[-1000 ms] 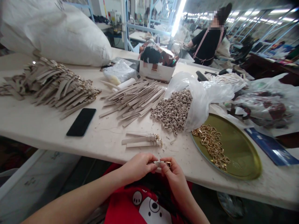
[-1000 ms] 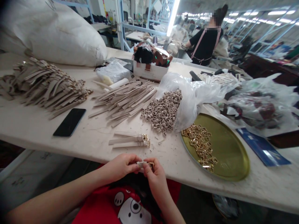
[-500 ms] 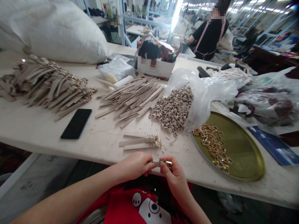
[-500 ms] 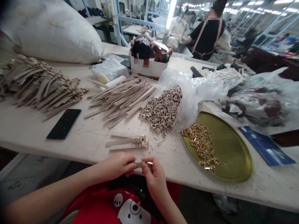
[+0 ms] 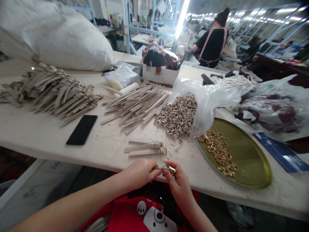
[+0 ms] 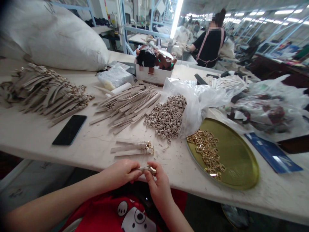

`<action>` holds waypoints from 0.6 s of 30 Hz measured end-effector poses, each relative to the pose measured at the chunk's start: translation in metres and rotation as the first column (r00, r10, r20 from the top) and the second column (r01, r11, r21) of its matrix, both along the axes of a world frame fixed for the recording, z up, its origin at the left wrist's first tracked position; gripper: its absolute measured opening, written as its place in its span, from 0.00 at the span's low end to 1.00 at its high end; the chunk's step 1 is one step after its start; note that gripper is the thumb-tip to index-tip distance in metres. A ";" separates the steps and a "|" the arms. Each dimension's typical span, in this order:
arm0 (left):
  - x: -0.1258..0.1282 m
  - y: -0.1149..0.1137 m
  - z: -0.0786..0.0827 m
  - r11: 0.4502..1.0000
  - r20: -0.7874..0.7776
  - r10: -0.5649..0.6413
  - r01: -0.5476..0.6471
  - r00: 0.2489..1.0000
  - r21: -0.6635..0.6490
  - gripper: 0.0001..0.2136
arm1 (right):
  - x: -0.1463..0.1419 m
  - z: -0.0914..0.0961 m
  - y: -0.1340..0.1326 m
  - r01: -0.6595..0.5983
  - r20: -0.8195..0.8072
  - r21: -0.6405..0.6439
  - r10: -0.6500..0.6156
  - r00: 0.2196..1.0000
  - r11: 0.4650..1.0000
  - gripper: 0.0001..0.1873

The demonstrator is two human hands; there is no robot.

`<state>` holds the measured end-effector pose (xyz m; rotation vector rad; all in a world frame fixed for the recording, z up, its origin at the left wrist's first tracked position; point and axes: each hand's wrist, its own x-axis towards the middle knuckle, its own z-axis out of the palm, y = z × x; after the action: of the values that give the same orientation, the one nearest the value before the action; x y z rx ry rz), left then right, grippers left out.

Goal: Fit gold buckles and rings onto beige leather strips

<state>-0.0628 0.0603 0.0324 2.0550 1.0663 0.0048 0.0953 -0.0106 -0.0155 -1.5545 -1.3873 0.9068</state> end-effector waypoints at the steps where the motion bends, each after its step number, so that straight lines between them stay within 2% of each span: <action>1: -0.001 -0.001 0.001 1.000 -0.019 -0.003 0.004 1.000 0.031 0.14 | 0.001 0.000 0.000 0.003 -0.015 -0.014 -0.003 1.000 1.000 0.10; 4: -0.003 -0.005 0.003 0.998 -0.070 -0.006 0.010 0.998 0.059 0.14 | -0.001 0.003 0.000 0.010 -0.064 -0.045 -0.013 0.998 0.999 0.09; 7: -0.002 -0.007 0.006 0.998 -0.050 0.011 -0.008 0.999 0.065 0.13 | -0.008 0.007 0.003 0.028 -0.143 -0.048 -0.035 0.989 0.998 0.10; 11: -0.006 0.011 0.007 0.998 0.008 -0.029 0.029 1.000 0.051 0.15 | -0.016 0.008 0.019 0.020 -0.158 -0.002 -0.020 0.987 1.000 0.10; 14: -0.012 0.034 0.002 0.973 -0.030 0.024 -0.016 0.999 0.228 0.16 | -0.015 0.006 0.041 0.030 0.017 0.081 -0.032 0.999 0.996 0.10; 16: -0.016 0.045 -0.006 0.928 -0.050 0.057 -0.035 0.997 0.372 0.15 | -0.013 0.001 0.056 0.038 0.193 0.191 -0.075 0.978 0.981 0.11; 18: -0.018 0.050 -0.015 0.883 -0.093 0.036 0.012 0.995 0.469 0.19 | -0.010 -0.008 0.069 0.035 0.306 0.277 -0.122 0.944 0.960 0.13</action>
<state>-0.0809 0.1100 0.0176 2.5044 1.2296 0.1866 0.0849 0.0580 -0.0237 -1.5789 -1.5869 0.4042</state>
